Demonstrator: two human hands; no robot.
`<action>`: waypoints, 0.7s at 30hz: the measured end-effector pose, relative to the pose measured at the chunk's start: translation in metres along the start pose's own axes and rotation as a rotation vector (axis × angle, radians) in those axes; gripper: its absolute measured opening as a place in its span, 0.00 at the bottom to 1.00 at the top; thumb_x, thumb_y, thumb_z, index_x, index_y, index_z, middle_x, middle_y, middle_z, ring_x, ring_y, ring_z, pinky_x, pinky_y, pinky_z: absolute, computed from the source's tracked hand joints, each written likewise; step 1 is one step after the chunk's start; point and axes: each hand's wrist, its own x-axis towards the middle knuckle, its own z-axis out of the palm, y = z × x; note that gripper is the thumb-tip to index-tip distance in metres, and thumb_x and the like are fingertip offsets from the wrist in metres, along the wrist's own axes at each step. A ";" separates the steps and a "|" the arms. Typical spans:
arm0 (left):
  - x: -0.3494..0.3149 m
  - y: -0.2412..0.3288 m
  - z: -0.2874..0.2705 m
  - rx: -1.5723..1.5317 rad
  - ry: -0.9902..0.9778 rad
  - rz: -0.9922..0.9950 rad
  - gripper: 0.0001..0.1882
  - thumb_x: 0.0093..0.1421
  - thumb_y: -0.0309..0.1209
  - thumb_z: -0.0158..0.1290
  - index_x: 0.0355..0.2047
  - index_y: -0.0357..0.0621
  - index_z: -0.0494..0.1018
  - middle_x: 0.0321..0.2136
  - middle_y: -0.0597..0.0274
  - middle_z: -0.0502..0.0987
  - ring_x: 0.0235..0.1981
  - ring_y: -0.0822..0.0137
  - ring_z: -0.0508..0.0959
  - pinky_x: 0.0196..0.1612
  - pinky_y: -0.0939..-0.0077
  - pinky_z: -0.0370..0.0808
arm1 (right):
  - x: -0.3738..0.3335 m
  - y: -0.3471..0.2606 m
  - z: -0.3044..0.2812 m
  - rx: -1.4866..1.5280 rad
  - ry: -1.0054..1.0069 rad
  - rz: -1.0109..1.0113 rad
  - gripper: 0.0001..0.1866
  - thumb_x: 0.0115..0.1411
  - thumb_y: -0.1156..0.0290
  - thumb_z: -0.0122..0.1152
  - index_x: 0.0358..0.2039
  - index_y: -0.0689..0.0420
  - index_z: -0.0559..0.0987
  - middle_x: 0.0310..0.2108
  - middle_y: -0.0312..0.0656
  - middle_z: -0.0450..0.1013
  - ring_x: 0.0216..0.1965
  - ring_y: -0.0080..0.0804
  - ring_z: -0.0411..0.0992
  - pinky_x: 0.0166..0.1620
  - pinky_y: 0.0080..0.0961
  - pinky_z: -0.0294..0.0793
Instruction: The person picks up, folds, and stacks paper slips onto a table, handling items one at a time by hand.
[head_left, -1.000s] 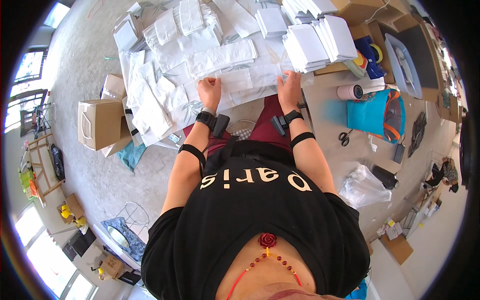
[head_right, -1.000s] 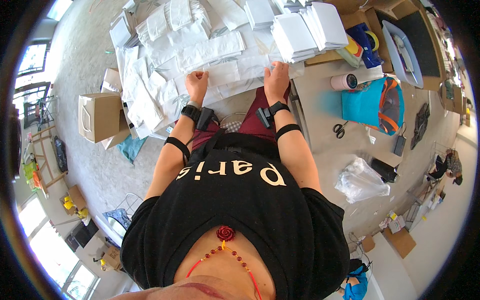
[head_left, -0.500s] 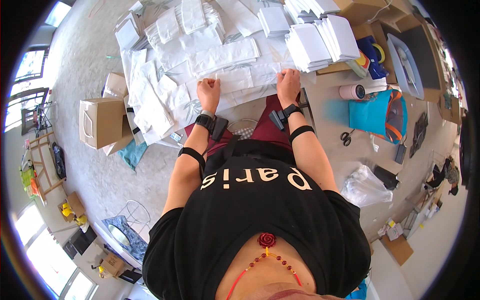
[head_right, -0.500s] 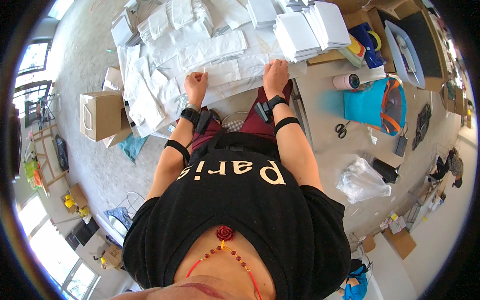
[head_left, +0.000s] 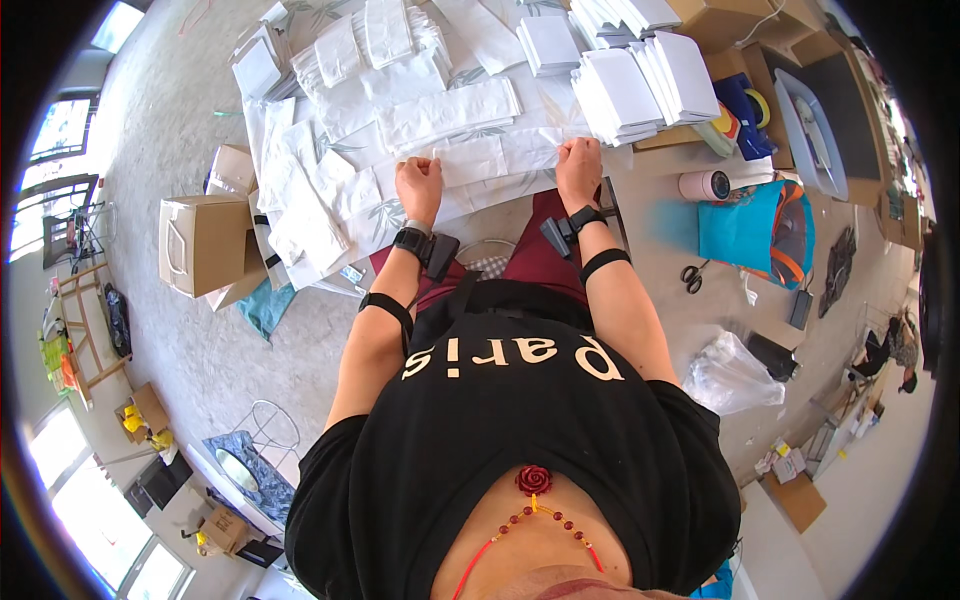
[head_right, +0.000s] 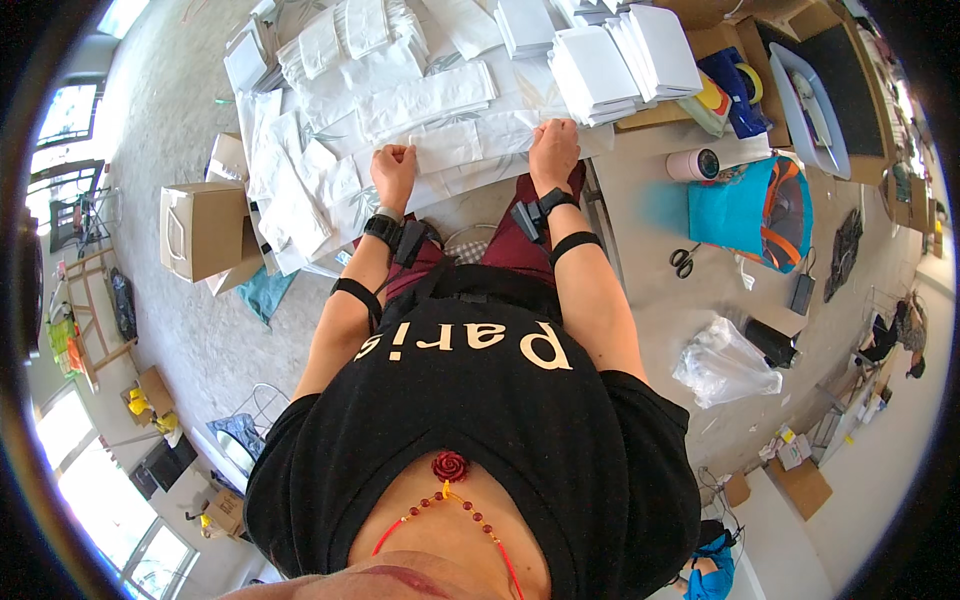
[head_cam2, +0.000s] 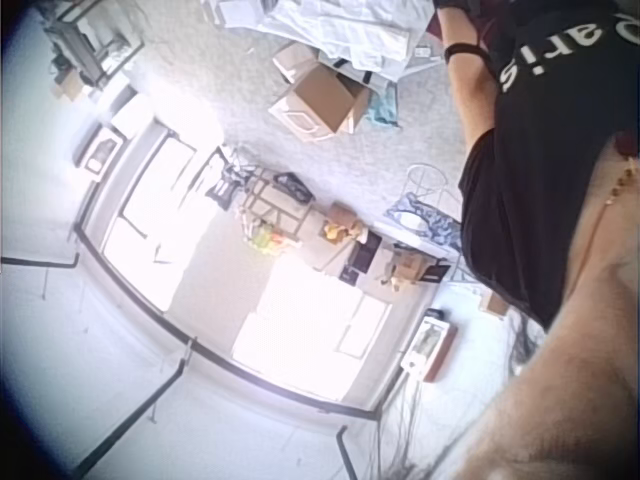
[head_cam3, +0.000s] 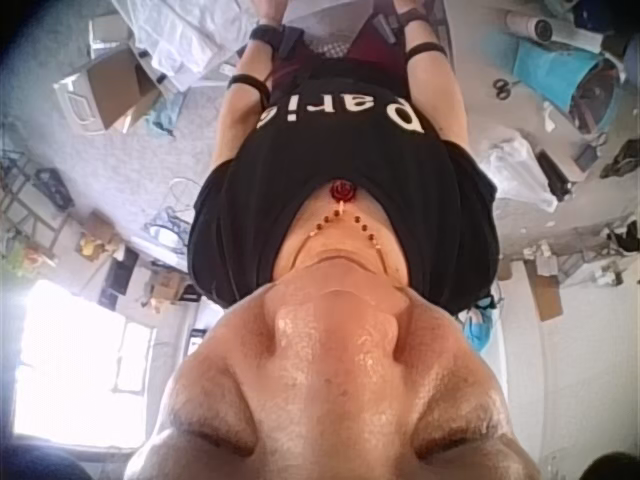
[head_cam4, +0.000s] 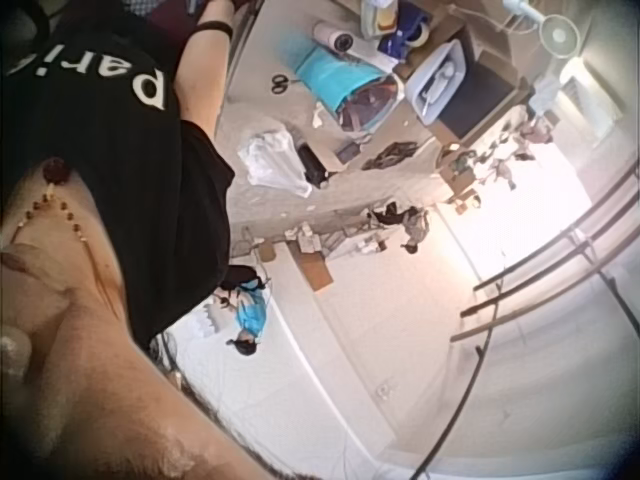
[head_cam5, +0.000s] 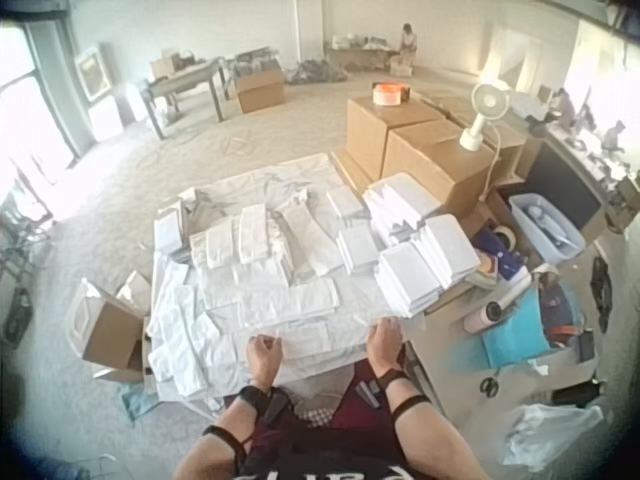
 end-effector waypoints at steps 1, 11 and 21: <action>0.000 -0.001 0.001 0.003 0.004 0.003 0.12 0.58 0.33 0.65 0.28 0.36 0.80 0.27 0.50 0.79 0.36 0.52 0.79 0.43 0.59 0.76 | 0.000 0.000 0.000 -0.005 0.001 -0.001 0.06 0.63 0.69 0.65 0.36 0.55 0.77 0.45 0.43 0.71 0.49 0.47 0.72 0.48 0.47 0.73; -0.009 0.002 -0.009 -0.151 0.024 -0.004 0.12 0.62 0.31 0.61 0.42 0.37 0.77 0.40 0.49 0.79 0.42 0.51 0.78 0.46 0.58 0.75 | -0.002 -0.026 -0.019 0.125 0.148 -0.249 0.13 0.61 0.71 0.66 0.46 0.55 0.77 0.47 0.44 0.72 0.49 0.49 0.72 0.49 0.46 0.72; -0.024 -0.010 -0.024 0.298 -0.124 0.600 0.23 0.69 0.31 0.53 0.64 0.43 0.71 0.72 0.60 0.62 0.75 0.56 0.56 0.72 0.52 0.55 | -0.033 -0.081 -0.003 0.054 -0.154 -0.593 0.19 0.58 0.71 0.68 0.51 0.53 0.80 0.50 0.42 0.72 0.53 0.42 0.70 0.53 0.41 0.69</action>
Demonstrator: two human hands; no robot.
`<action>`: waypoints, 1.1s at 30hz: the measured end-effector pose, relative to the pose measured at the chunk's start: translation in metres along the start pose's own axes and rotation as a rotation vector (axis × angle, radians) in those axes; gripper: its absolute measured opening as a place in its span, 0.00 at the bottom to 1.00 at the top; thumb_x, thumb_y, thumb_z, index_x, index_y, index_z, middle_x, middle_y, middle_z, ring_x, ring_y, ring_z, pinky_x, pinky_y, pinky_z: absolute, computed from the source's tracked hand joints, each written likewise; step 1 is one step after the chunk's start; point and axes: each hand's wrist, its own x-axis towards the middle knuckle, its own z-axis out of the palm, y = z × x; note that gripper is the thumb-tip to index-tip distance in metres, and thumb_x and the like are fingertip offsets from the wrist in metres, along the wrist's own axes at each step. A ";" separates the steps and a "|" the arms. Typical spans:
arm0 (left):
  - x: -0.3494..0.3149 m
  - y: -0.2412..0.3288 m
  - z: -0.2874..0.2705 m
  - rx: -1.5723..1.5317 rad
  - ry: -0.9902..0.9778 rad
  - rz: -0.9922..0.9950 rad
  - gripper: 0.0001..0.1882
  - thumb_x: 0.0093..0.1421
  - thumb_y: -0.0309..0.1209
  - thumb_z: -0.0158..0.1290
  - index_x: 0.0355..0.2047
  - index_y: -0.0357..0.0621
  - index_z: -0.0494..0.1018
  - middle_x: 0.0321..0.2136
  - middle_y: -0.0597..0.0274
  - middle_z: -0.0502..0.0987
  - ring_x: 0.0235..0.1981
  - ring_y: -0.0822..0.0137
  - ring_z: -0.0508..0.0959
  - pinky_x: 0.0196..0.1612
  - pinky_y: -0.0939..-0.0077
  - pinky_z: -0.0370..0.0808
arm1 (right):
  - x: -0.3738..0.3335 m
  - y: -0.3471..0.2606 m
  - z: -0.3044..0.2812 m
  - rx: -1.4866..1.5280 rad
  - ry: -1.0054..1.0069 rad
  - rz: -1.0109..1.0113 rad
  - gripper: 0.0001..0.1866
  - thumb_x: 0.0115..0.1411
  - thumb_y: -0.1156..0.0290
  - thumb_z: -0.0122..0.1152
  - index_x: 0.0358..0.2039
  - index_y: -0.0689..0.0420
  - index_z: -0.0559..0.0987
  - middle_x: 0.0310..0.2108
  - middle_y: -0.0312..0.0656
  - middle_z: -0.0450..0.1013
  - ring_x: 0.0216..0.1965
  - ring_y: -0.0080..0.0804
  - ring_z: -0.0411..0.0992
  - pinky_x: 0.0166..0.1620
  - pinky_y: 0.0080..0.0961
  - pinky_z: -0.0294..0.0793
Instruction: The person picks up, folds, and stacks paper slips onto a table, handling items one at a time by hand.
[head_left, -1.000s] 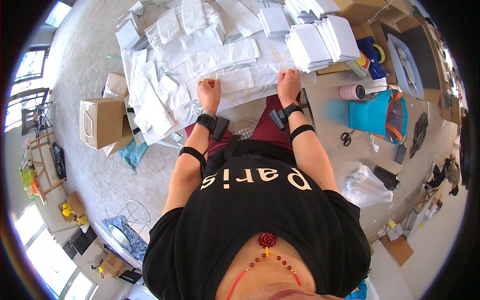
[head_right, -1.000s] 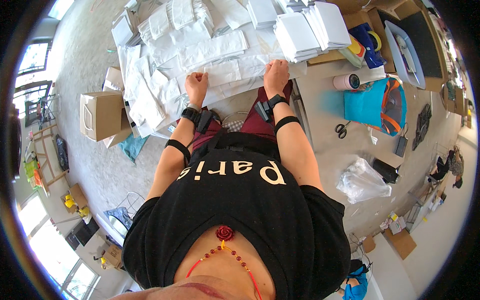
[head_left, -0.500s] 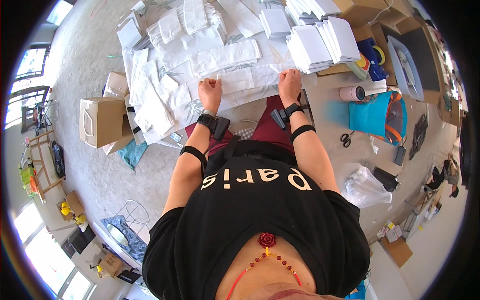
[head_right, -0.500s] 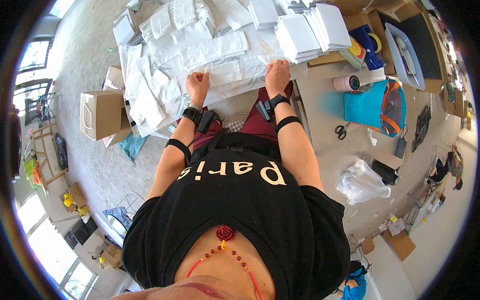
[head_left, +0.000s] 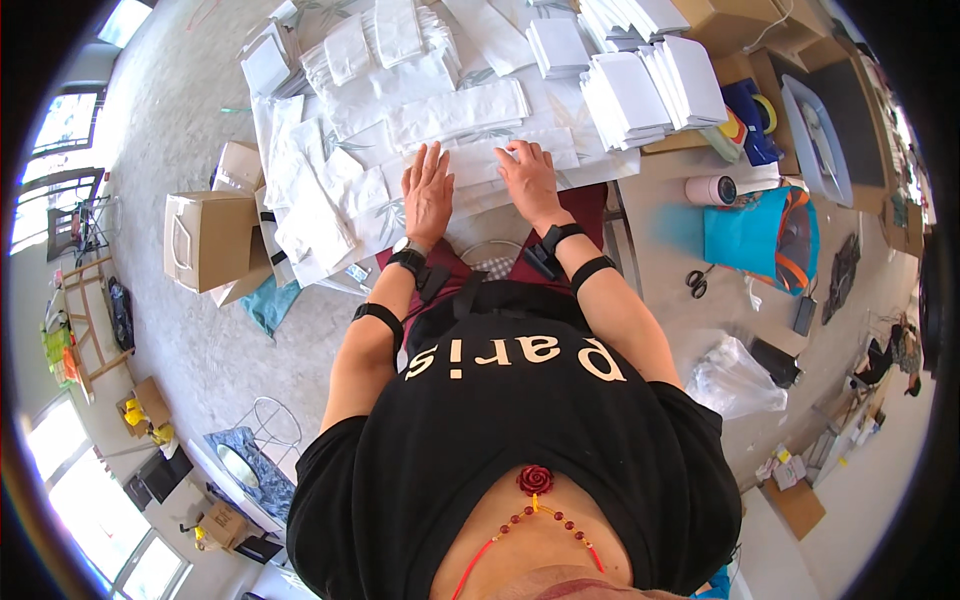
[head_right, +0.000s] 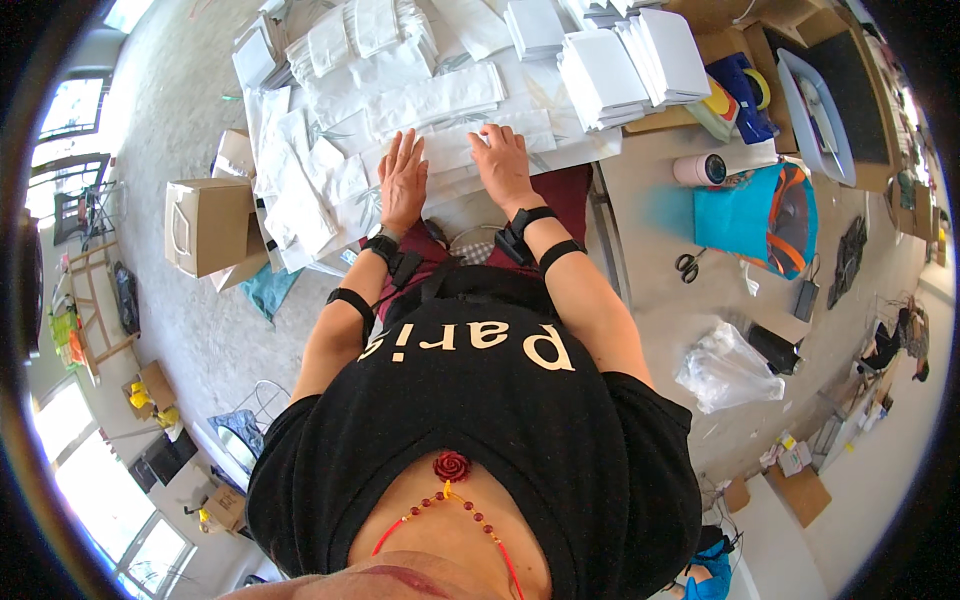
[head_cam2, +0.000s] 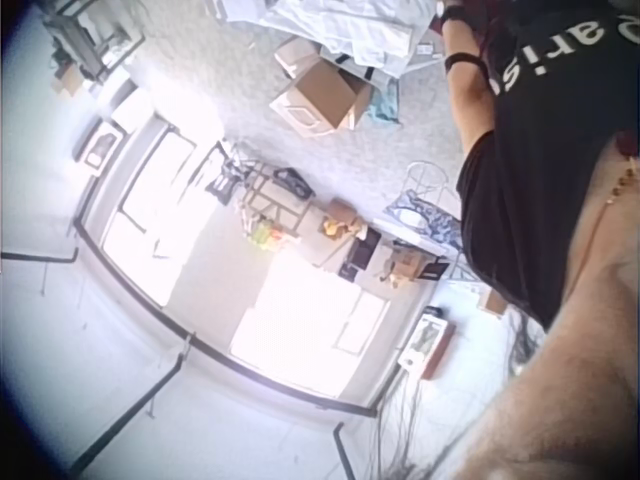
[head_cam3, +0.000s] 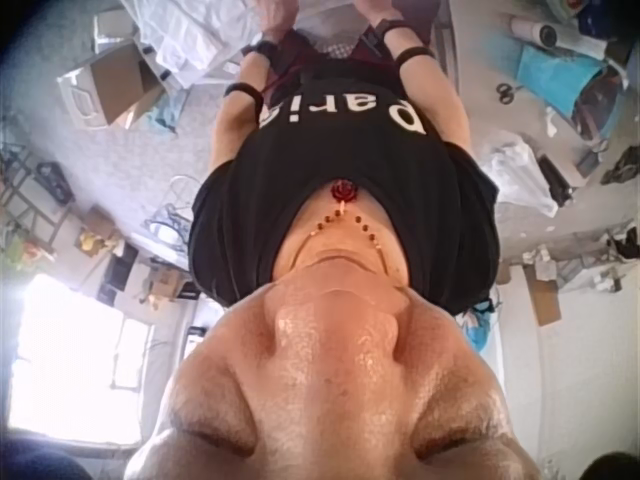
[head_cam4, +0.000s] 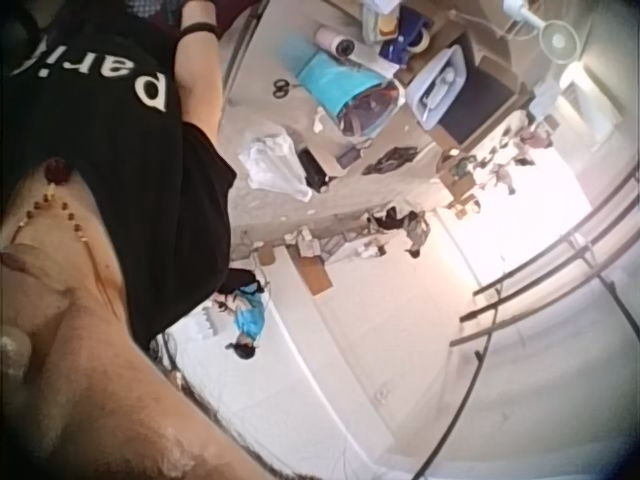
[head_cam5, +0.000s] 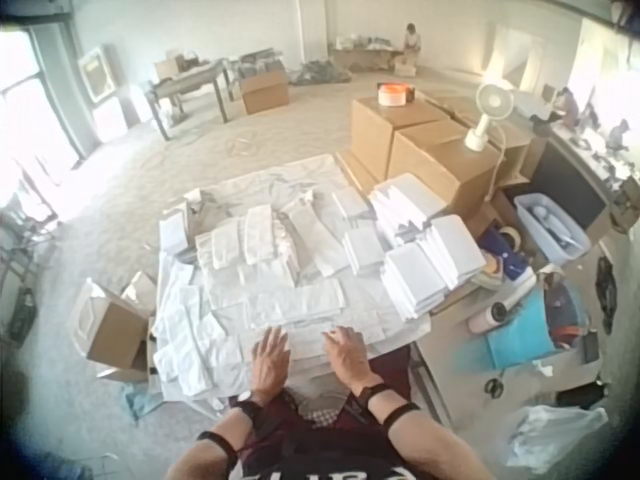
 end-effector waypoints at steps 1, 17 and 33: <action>0.001 0.000 0.001 0.005 0.003 0.019 0.23 0.69 0.31 0.52 0.64 0.43 0.71 0.72 0.60 0.62 0.75 0.56 0.55 0.72 0.52 0.54 | 0.000 0.000 0.002 -0.028 0.001 -0.002 0.20 0.58 0.70 0.68 0.52 0.53 0.80 0.51 0.42 0.72 0.54 0.42 0.69 0.54 0.41 0.69; -0.010 -0.010 0.012 0.117 -0.066 -0.029 0.30 0.70 0.35 0.50 0.71 0.46 0.62 0.75 0.58 0.57 0.77 0.55 0.51 0.75 0.49 0.47 | -0.009 0.016 0.007 -0.195 -0.056 0.072 0.27 0.63 0.57 0.66 0.63 0.45 0.76 0.60 0.43 0.67 0.58 0.43 0.66 0.58 0.47 0.64; -0.013 -0.014 0.014 0.114 -0.067 -0.038 0.33 0.70 0.39 0.48 0.73 0.49 0.58 0.76 0.52 0.53 0.77 0.53 0.50 0.75 0.50 0.47 | -0.012 0.010 0.006 -0.287 -0.157 0.136 0.29 0.67 0.57 0.62 0.68 0.42 0.71 0.63 0.45 0.64 0.62 0.45 0.63 0.61 0.50 0.61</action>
